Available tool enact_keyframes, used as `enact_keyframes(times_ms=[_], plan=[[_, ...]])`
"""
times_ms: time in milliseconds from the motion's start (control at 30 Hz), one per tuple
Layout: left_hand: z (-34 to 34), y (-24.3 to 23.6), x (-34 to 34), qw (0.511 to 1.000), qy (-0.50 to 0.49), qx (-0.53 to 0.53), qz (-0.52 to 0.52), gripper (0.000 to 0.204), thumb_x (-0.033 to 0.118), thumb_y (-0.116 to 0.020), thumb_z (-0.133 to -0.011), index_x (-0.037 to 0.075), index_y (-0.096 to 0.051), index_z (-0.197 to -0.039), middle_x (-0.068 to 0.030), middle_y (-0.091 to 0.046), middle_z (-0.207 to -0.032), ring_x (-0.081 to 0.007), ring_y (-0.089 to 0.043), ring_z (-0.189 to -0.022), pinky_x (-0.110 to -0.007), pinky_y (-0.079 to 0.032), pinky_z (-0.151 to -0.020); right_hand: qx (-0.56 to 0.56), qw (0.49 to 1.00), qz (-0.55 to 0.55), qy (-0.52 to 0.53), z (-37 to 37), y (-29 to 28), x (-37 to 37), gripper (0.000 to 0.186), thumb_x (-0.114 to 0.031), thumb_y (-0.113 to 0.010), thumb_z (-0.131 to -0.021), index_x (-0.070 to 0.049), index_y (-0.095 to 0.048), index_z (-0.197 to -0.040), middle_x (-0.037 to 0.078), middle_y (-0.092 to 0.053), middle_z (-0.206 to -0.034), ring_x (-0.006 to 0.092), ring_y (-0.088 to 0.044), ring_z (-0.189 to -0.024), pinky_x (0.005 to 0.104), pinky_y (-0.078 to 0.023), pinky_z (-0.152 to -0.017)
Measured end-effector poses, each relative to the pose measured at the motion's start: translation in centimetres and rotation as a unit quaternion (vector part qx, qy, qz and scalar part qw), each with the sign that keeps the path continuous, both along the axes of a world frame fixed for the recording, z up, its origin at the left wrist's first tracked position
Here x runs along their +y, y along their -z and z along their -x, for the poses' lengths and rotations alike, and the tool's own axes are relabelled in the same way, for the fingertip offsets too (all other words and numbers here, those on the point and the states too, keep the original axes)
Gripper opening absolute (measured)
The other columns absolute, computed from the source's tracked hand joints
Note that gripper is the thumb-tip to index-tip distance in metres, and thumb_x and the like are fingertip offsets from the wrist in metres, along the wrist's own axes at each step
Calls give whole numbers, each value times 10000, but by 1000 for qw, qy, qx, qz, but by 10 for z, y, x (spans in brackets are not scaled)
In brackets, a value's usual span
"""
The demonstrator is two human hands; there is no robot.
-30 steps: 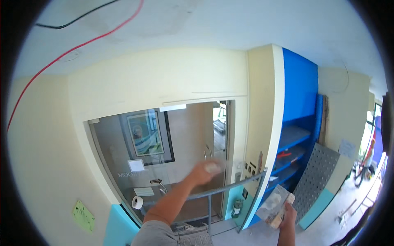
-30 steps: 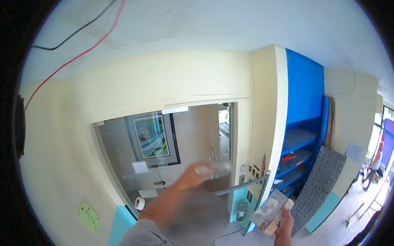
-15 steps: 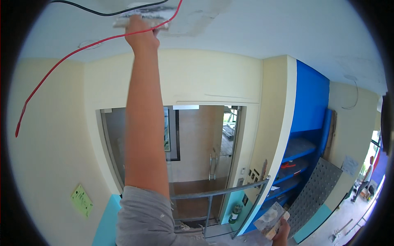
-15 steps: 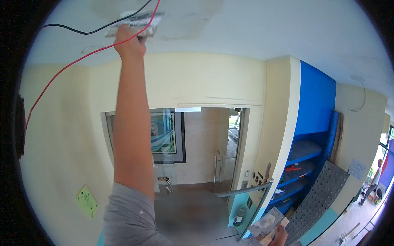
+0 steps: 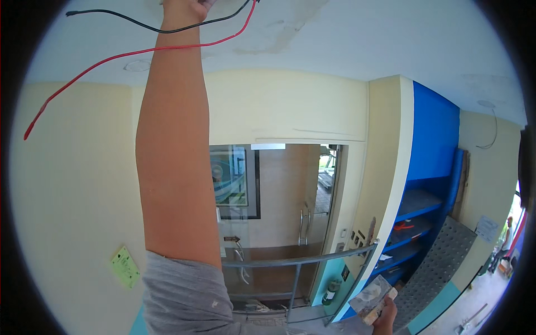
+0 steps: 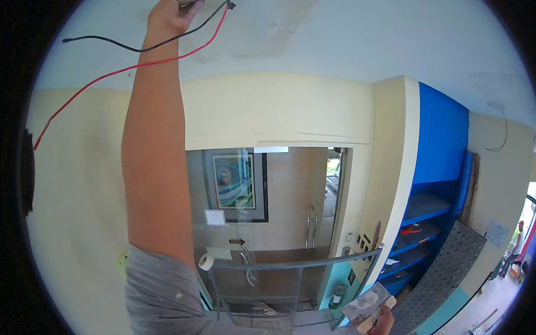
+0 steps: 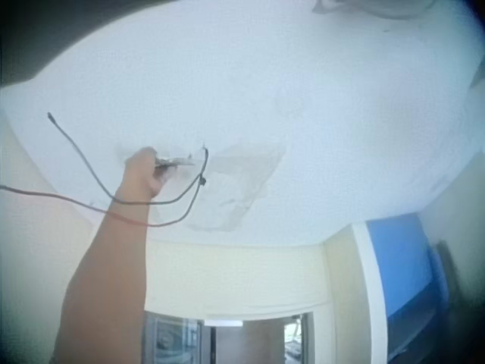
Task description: The person scoops plaster paste between two putty knives and applies it onto the ceiling.
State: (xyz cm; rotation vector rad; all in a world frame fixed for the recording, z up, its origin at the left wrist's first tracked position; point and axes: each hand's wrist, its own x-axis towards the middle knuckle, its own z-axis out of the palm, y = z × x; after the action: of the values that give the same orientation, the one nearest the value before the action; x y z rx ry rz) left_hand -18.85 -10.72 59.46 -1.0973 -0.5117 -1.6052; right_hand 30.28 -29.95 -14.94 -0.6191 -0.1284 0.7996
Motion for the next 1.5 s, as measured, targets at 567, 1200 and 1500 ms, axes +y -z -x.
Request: enact_keyframes(times_ms=[567, 1200, 1500], plan=[[6, -3, -6, 647, 754, -105, 52, 208, 108, -538, -899, -83, -525, -982, -165, -604, -991, -294, -636, -934, -383, -580, -770, 46, 998, 24, 32, 7, 11, -18, 389, -200, -431, -937, 33, -456, -1247, 175, -586, -1167, 381, -582, -1053, 496, -453, -937], [62, -11, 22, 937, 166, -302, 55, 356, 216, -607, -802, -53, -603, -1035, -233, -661, -1028, -311, -657, -922, -341, -515, -805, 82, 992, 71, 65, 15, -11, -15, 415, -195, -444, -934, 34, -430, -1280, 184, -562, -1184, 372, -576, -1063, 496, -457, -924], [69, -52, 89, 971, 111, -208, 27, 367, 308, -592, -760, -16, -626, -928, -201, -681, -862, -359, -657, -852, -408, -511, -784, 53, 977, 184, 98, 52, -60, -37, 392, -195, -524, -918, 25, -508, -1242, 150, -585, -1142, 322, -591, -997, 434, -517, -799]])
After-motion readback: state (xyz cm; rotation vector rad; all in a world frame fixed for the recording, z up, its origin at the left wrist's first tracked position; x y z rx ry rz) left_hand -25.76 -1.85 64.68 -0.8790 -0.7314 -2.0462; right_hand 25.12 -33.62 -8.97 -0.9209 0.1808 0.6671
